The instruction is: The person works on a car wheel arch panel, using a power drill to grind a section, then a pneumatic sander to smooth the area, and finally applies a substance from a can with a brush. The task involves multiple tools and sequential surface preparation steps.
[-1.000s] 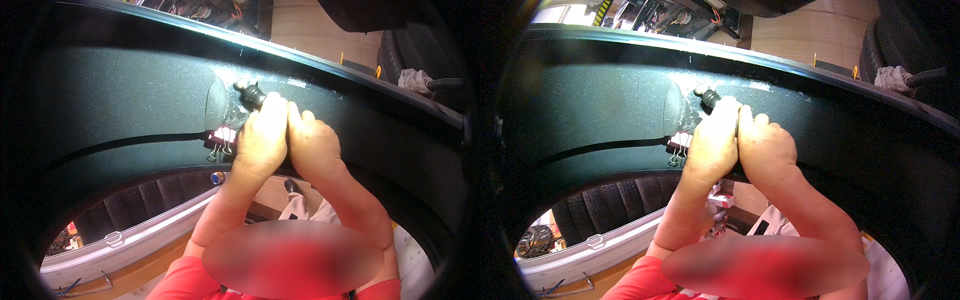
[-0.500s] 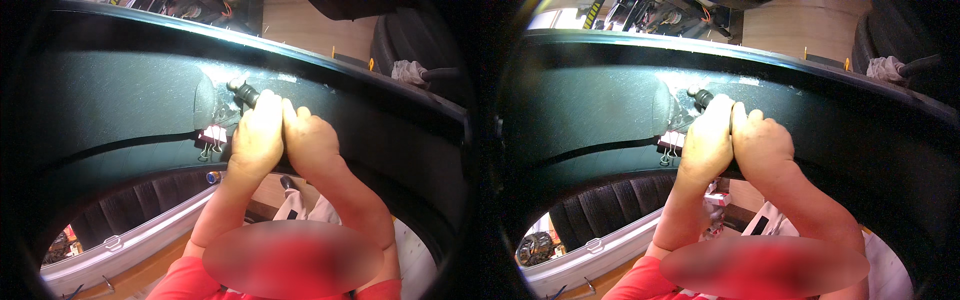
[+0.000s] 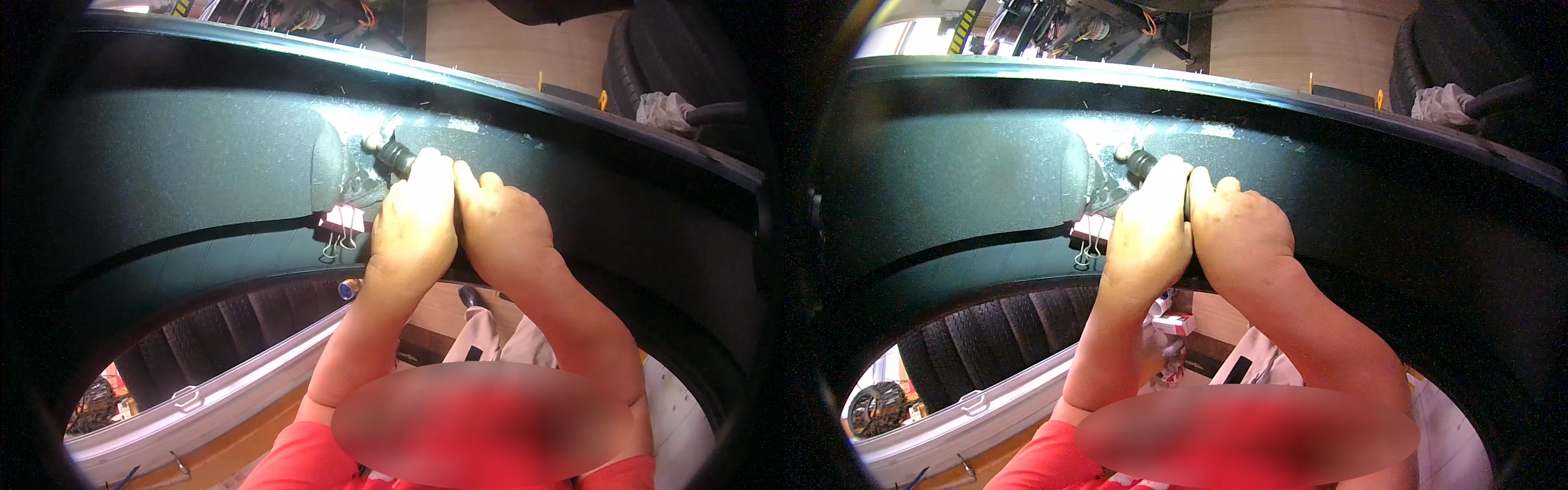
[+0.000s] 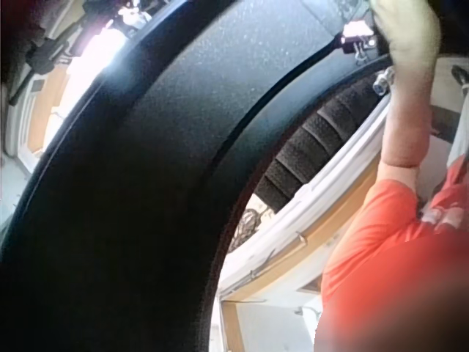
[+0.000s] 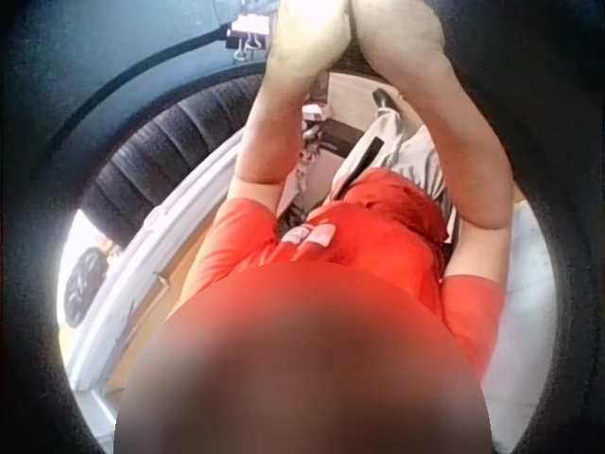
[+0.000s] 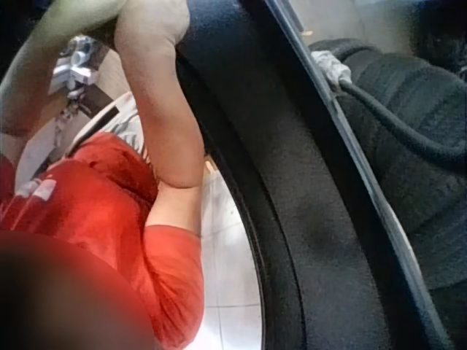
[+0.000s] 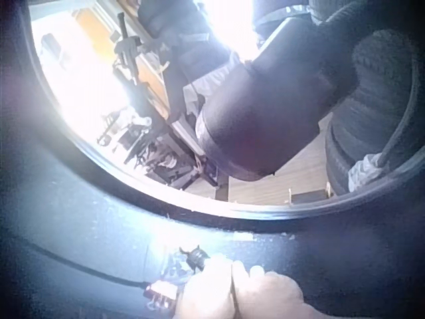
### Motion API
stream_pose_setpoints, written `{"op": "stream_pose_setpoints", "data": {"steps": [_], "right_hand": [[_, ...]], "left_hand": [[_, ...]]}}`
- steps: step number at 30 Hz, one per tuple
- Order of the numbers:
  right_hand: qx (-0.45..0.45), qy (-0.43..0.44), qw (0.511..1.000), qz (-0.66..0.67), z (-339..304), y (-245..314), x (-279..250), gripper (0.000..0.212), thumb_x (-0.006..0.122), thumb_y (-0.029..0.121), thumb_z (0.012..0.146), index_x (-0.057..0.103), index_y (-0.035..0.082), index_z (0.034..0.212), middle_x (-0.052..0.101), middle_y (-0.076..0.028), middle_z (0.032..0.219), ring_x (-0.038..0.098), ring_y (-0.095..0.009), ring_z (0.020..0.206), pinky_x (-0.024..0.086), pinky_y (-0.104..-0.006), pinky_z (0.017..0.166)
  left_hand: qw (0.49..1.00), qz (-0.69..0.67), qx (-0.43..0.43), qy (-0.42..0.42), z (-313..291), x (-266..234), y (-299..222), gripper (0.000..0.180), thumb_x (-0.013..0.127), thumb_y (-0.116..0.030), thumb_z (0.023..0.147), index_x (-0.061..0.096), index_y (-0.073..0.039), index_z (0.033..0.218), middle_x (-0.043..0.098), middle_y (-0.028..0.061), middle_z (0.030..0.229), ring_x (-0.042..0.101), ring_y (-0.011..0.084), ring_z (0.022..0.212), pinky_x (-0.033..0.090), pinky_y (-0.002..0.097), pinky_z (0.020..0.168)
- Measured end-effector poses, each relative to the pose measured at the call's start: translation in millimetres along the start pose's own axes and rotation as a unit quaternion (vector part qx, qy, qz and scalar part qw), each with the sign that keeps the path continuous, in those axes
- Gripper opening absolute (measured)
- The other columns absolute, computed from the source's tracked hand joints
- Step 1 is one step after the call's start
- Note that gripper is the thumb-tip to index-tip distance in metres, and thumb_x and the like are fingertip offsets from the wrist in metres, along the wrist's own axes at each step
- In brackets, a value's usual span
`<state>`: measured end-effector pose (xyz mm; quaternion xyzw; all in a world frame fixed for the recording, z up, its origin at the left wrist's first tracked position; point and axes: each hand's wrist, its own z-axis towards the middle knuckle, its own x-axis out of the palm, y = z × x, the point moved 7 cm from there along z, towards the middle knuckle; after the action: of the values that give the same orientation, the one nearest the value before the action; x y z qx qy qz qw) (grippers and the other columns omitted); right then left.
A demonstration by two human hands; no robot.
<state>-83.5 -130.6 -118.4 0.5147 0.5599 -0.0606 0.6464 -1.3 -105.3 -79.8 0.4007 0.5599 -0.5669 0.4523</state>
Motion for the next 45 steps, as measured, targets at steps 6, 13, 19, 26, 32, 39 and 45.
{"op": "stream_pose_setpoints", "data": {"steps": [6, 13, 19, 26, 32, 39, 45], "right_hand": [[-0.054, 0.034, 0.998, -0.006, -6, 2, -5, 0.031, 0.063, 0.014, 0.089, 0.052, 0.004, 0.115, 0.067, -0.019, 0.099, 0.072, -0.034, 0.085, 0.059, -0.0393, 0.068], [-0.029, 0.036, 0.999, -0.026, -12, -4, -12, 0.027, 0.062, 0.012, 0.088, 0.054, 0.003, 0.113, 0.068, -0.018, 0.095, 0.072, -0.034, 0.083, 0.059, -0.0388, 0.068], [-0.051, 0.027, 0.998, -0.005, -9, 9, -9, 0.024, 0.061, 0.014, 0.089, 0.054, 0.004, 0.11, 0.068, -0.018, 0.095, 0.073, -0.033, 0.081, 0.06, -0.0393, 0.068], [-0.028, 0.044, 0.998, -0.034, -14, 0, -8, 0.021, 0.059, 0.014, 0.089, 0.056, 0.005, 0.108, 0.068, -0.018, 0.095, 0.073, -0.032, 0.08, 0.06, -0.039, 0.063], [-0.015, 0.006, 0.999, -0.042, -7, 4, -7, 0.02, 0.059, 0.015, 0.09, 0.056, 0.006, 0.107, 0.068, -0.016, 0.092, 0.073, -0.03, 0.078, 0.059, -0.0385, 0.061], [-0.029, -0.007, 0.998, -0.063, -9, -4, -10, 0.021, 0.062, 0.015, 0.089, 0.055, 0.007, 0.106, 0.066, -0.014, 0.089, 0.073, -0.028, 0.075, 0.059, -0.0364, 0.06], [-0.034, 0.035, 0.997, -0.057, -11, 1, -4, 0.023, 0.061, 0.016, 0.091, 0.054, 0.006, 0.11, 0.068, -0.016, 0.095, 0.073, -0.029, 0.078, 0.059, -0.0365, 0.06]], "left_hand": [[0.999, -0.036, -0.037, 0.006, -14, -6, -4, 0.017, 0.055, -0.001, 0.087, 0.051, -0.001, 0.103, 0.062, 0.0243, 0.083, 0.064, 0.0447, 0.074, 0.052, 0.0504, 0.065], [0.999, -0.04, 0.002, -0.013, -11, 1, -13, 0.016, 0.055, 0.002, 0.084, 0.051, 0.001, 0.1, 0.059, 0.0222, 0.085, 0.063, 0.0431, 0.072, 0.051, 0.0486, 0.064], [1.0, -0.02, -0.001, -0.004, -16, -9, -6, 0.019, 0.055, 0.002, 0.083, 0.054, 0.002, 0.102, 0.059, 0.0219, 0.089, 0.064, 0.0411, 0.072, 0.052, 0.0472, 0.063], [0.999, -0.048, 0.016, 0.012, -14, 1, -14, 0.018, 0.056, 0.001, 0.084, 0.054, 0.001, 0.102, 0.059, 0.0224, 0.089, 0.064, 0.0418, 0.073, 0.052, 0.0474, 0.064], [0.998, -0.059, -0.019, 0.016, -7, -3, -6, 0.016, 0.053, 0.001, 0.087, 0.051, 0.001, 0.102, 0.06, 0.0257, 0.085, 0.064, 0.0437, 0.075, 0.051, 0.05, 0.065], [0.996, -0.062, -0.058, 0.025, -6, 8, -2, 0.017, 0.054, 0.0, 0.087, 0.051, -0.001, 0.104, 0.061, 0.0263, 0.081, 0.063, 0.0457, 0.073, 0.05, 0.052, 0.065], [0.998, -0.046, -0.034, 0.033, -12, 5, -4, 0.019, 0.055, 0.002, 0.085, 0.053, 0.001, 0.104, 0.06, 0.0239, 0.087, 0.063, 0.045, 0.073, 0.05, 0.0514, 0.065]]}}
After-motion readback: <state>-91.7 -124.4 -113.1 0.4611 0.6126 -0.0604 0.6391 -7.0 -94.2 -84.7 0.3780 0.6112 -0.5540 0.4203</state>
